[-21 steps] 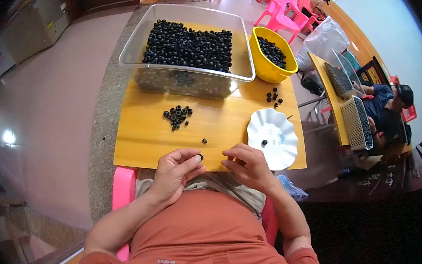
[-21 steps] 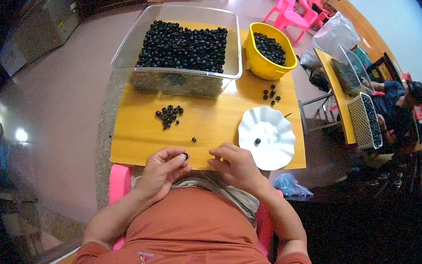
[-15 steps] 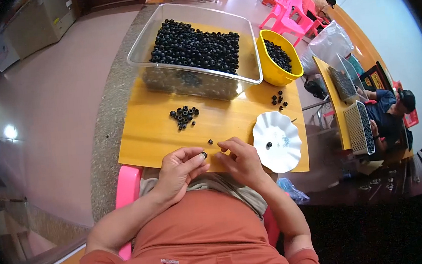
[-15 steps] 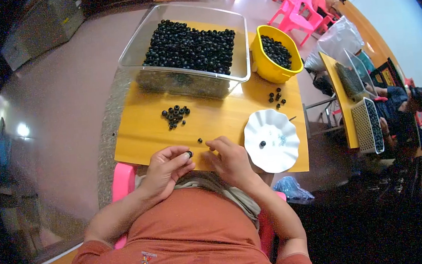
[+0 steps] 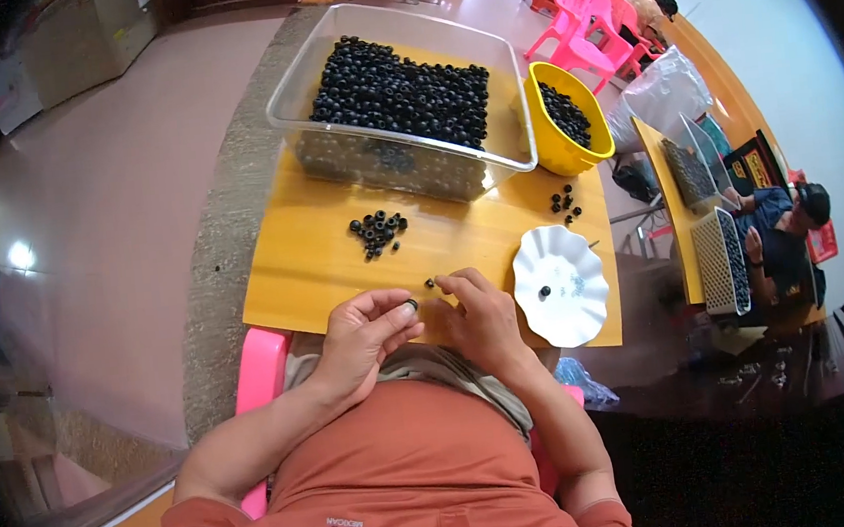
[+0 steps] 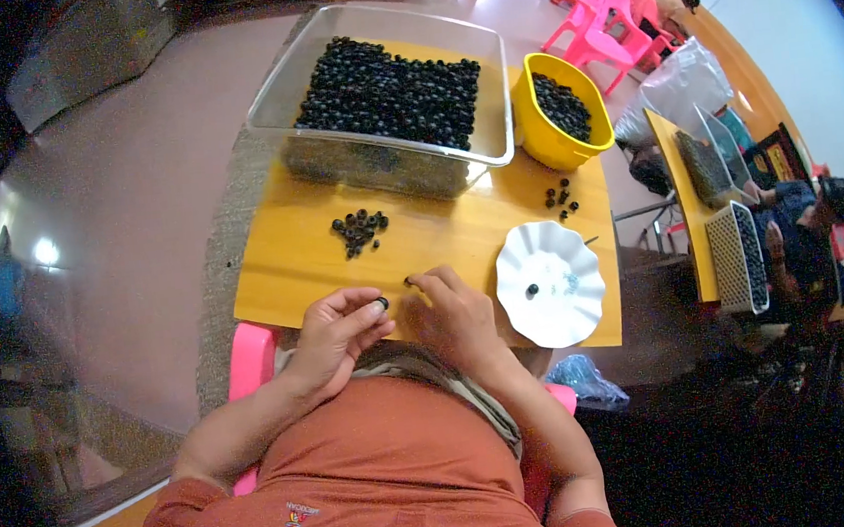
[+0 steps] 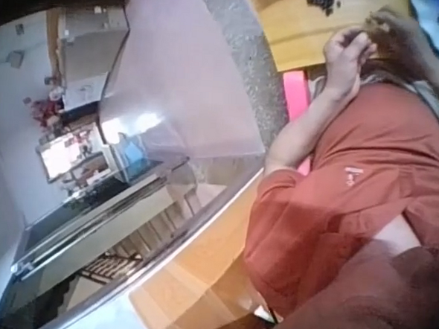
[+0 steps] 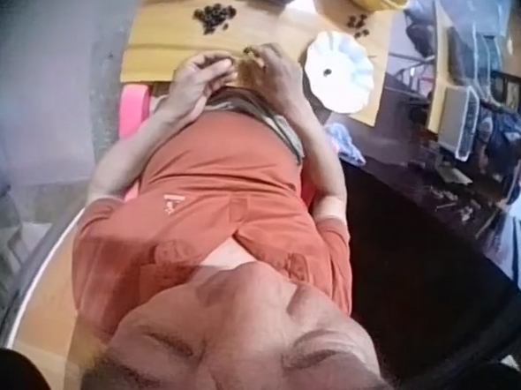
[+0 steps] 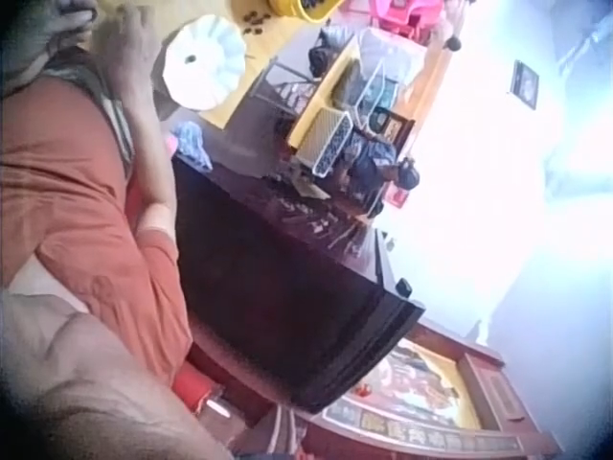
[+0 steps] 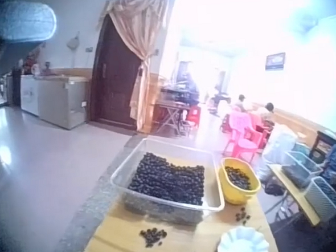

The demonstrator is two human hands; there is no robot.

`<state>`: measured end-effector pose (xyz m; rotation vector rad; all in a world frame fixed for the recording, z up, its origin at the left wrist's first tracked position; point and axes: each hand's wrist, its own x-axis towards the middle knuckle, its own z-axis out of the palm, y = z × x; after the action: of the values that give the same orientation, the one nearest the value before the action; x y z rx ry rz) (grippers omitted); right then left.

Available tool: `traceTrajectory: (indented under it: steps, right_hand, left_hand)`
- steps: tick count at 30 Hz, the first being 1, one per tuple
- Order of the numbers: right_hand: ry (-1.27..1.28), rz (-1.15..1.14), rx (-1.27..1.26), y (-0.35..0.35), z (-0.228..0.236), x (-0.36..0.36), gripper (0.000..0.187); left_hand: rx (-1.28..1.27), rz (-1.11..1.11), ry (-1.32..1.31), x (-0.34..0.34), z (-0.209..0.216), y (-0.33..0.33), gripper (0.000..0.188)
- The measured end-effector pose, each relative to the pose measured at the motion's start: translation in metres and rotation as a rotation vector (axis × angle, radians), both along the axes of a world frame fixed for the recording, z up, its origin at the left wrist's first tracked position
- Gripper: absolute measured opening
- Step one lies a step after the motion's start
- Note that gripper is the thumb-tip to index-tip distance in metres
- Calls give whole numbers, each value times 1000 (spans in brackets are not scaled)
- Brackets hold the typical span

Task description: Sorting and inspecting small black berries into different containers on a table.

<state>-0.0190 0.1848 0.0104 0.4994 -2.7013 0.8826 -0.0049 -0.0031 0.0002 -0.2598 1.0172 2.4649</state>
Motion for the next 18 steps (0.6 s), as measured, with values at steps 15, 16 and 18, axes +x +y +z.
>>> traceTrajectory:
  steps: [15, 16, 18]
  right_hand:
    - [86, -327, 18, 132, 19, 40, 21]
    - [72, -338, 76, 137, 20, 38, 20]
    - [30, -357, 103, 141, 22, 33, 19]
  left_hand:
    - [-13, -60, 38, 6, 1, 2, 17]
    - [-15, -60, 32, 6, 2, 2, 17]
    - [-17, -61, 27, 6, 2, 2, 17]
